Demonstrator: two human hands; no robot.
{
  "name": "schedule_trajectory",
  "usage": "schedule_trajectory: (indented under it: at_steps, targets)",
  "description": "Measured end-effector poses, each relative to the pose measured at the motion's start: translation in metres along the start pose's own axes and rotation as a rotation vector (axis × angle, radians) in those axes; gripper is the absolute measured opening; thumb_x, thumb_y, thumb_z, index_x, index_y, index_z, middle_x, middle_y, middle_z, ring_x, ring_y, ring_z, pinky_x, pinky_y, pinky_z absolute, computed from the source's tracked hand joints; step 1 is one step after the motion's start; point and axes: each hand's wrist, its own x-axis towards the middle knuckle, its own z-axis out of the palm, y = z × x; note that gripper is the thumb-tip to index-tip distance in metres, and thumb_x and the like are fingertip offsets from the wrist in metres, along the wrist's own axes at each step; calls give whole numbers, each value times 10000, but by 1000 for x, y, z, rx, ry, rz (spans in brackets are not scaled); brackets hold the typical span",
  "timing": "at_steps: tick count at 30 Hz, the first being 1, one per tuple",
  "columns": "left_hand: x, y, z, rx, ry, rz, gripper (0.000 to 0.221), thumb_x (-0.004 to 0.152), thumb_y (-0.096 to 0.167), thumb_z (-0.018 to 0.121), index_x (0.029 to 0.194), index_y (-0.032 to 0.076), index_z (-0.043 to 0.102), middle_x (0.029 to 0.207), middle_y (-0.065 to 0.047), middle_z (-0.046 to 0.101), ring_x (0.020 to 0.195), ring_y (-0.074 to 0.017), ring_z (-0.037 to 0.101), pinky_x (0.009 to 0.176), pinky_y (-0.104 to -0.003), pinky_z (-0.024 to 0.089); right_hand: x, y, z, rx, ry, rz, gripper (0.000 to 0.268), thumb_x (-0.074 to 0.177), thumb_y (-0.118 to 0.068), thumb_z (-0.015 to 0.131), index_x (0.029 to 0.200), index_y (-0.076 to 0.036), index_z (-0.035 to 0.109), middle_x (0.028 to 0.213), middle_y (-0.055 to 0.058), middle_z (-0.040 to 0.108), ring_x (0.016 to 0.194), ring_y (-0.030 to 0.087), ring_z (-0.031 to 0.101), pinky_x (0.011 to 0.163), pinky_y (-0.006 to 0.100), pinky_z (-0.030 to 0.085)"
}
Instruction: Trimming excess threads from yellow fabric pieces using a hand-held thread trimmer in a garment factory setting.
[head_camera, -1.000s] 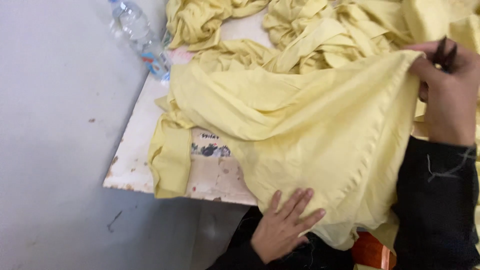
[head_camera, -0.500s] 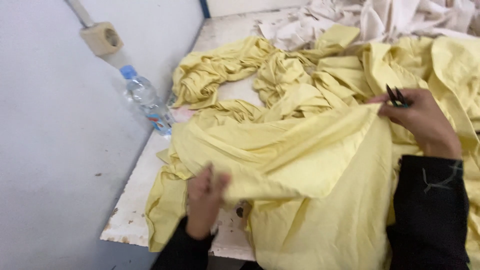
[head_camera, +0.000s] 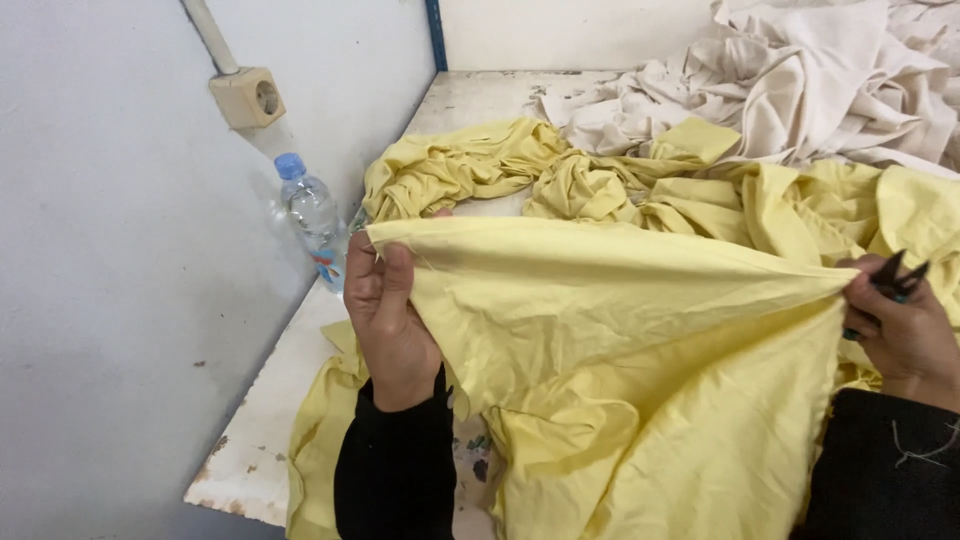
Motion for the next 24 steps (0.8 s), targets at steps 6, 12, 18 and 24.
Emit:
schedule_trajectory:
  at_steps: [6, 12, 18, 24]
  targets:
    - [2, -7, -12, -313, -89, 23, 281, 864, 165, 546, 1097, 42, 451, 950, -267, 584, 952, -310, 572, 916, -389, 437, 4, 16, -14, -32, -38, -75, 137, 808, -260, 595, 882, -163, 532, 819, -35, 537, 383, -36, 255, 319, 103, 141]
    - [17, -12, -31, -488, -79, -40, 301, 828, 93, 611, 1115, 35, 537, 1091, -111, 584, 1001, -219, 566, 924, -338, 447, -23, -21, 20, -134, -24, -106, 167, 767, -274, 617, 831, -146, 530, 776, -28, 518, 482, 9, 384, 348, 109, 247]
    - [43, -33, -68, -917, -19, -502, 164, 844, -36, 381, 941, 32, 495, 657, -63, 493, 533, -134, 509, 504, -209, 442, -76, -97, 96, -236, -348, -135, 52, 694, -98, 605, 724, -58, 622, 609, 3, 485, 581, 97, 422, 580, 227, 282]
    - [3, -55, -15, 1063, -19, -42, 291, 830, 296, 558, 1009, 100, 441, 887, -43, 521, 808, -162, 507, 773, -299, 395, -97, -104, 138, -29, -657, -36, 206, 731, 62, 562, 886, -46, 645, 777, 83, 665, 692, 155, 629, 645, 220, 541]
